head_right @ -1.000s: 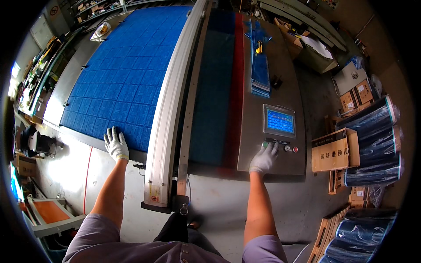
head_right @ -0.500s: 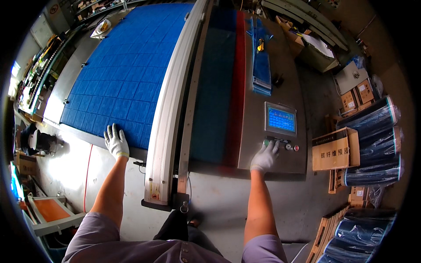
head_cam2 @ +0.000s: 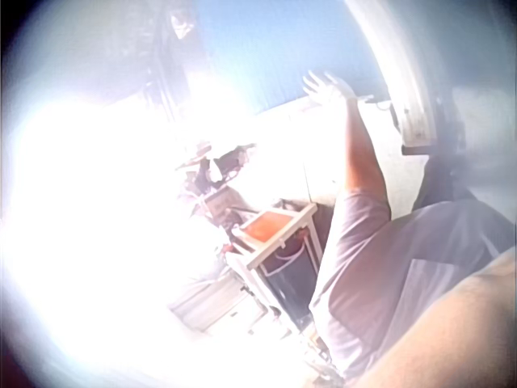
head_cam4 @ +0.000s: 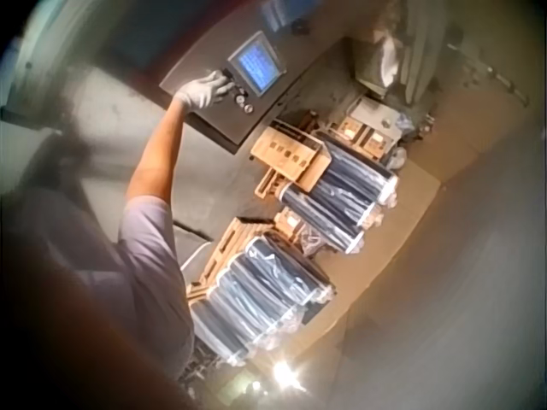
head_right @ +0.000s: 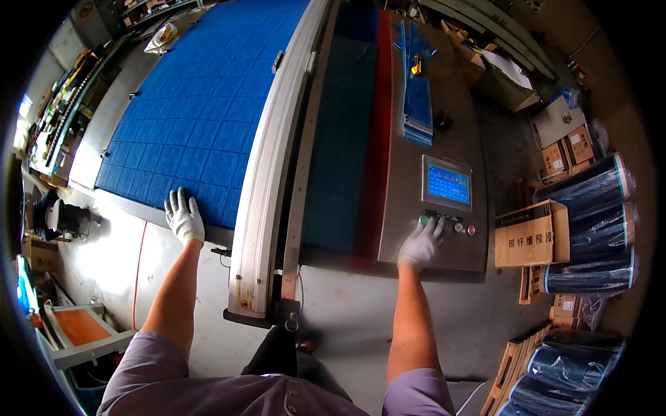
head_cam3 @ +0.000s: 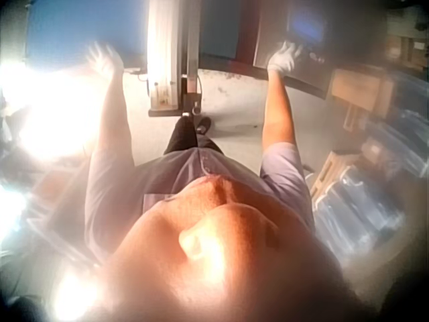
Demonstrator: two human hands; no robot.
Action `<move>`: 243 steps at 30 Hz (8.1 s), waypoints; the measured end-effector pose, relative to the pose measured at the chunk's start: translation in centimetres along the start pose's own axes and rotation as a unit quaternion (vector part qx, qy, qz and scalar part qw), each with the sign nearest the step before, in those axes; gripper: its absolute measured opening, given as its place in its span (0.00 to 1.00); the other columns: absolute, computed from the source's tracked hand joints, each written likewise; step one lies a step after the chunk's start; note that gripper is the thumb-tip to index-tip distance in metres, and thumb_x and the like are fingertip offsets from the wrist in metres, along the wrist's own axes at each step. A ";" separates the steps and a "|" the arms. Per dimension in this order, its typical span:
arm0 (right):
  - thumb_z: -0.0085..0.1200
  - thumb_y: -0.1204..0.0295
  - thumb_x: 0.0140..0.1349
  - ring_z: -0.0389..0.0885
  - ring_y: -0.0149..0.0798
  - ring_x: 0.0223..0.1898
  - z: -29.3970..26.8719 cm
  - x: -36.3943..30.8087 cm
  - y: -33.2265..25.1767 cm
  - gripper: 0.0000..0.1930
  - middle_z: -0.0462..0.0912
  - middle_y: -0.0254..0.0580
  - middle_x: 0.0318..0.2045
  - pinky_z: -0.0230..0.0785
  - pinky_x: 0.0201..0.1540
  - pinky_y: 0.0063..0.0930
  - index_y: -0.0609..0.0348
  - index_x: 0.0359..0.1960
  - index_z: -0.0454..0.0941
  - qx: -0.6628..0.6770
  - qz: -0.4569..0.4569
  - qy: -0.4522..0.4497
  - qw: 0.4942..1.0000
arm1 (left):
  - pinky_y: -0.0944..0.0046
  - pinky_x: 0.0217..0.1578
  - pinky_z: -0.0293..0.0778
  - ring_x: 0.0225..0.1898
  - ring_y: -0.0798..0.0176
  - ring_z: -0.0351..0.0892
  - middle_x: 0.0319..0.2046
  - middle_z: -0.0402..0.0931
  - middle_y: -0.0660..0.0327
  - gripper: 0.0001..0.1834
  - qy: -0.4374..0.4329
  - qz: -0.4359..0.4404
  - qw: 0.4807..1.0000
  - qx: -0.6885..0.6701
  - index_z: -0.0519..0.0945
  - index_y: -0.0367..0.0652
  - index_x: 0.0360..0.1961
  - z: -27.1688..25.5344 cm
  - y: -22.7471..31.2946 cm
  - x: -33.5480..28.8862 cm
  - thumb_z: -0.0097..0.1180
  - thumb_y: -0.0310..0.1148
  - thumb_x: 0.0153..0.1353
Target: The person operates a machine to process a large blue solar panel, then moves to a table to apply white adhesive strips to a grey panel. The person handles the panels by hand, using gloves, and arranges the strips in parallel lines.
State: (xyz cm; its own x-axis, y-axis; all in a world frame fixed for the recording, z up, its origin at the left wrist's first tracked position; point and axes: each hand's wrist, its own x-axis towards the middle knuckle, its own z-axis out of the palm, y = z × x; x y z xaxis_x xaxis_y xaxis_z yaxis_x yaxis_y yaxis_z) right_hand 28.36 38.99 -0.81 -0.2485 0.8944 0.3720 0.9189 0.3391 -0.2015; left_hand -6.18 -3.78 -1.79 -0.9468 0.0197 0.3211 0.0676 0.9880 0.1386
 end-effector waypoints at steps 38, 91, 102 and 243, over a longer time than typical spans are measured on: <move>0.43 0.58 0.71 0.68 0.58 0.61 0.3 0.1 0.2 0.20 0.65 0.42 0.67 0.66 0.61 0.46 0.51 0.58 0.74 -0.018 0.007 -0.004 1.000 | 0.48 0.69 0.49 0.72 0.47 0.52 0.70 0.58 0.59 0.27 0.009 0.006 1.000 0.004 0.65 0.58 0.68 0.4 -0.2 0.0 0.42 0.50 0.70; 0.49 0.63 0.68 0.70 0.58 0.59 0.4 0.4 0.3 0.16 0.70 0.49 0.63 0.66 0.59 0.48 0.54 0.53 0.76 -0.008 -0.047 0.022 0.999 | 0.47 0.71 0.45 0.71 0.44 0.52 0.69 0.60 0.53 0.28 0.013 0.037 0.999 -0.022 0.67 0.53 0.67 0.0 -4.6 4.5 0.47 0.48 0.67; 0.47 0.65 0.69 0.68 0.55 0.61 0.8 0.5 0.8 0.15 0.68 0.50 0.64 0.64 0.60 0.45 0.58 0.53 0.76 -0.027 -0.060 0.009 0.998 | 0.46 0.71 0.44 0.72 0.44 0.52 0.69 0.60 0.53 0.28 0.009 0.047 0.998 -0.027 0.67 0.53 0.67 0.2 -5.3 5.0 0.47 0.47 0.67; 0.62 0.71 0.59 0.66 0.52 0.61 -4.7 4.6 2.4 0.29 0.64 0.55 0.61 0.69 0.57 0.45 0.57 0.63 0.66 0.251 -0.207 -0.034 0.945 | 0.60 0.32 0.71 0.28 0.58 0.71 0.26 0.72 0.57 0.10 -0.080 -0.341 0.846 -0.402 0.73 0.41 0.30 -9.5 29.7 -22.7 0.62 0.28 0.49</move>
State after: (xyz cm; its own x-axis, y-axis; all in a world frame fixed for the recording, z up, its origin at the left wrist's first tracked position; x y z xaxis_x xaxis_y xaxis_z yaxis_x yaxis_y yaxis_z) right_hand 30.88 42.52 4.66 -0.5892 0.6660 0.4576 0.4817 0.7442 -0.4629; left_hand 20.33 23.69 3.94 -0.8777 -0.4295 -0.2127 -0.3807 0.3550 0.8538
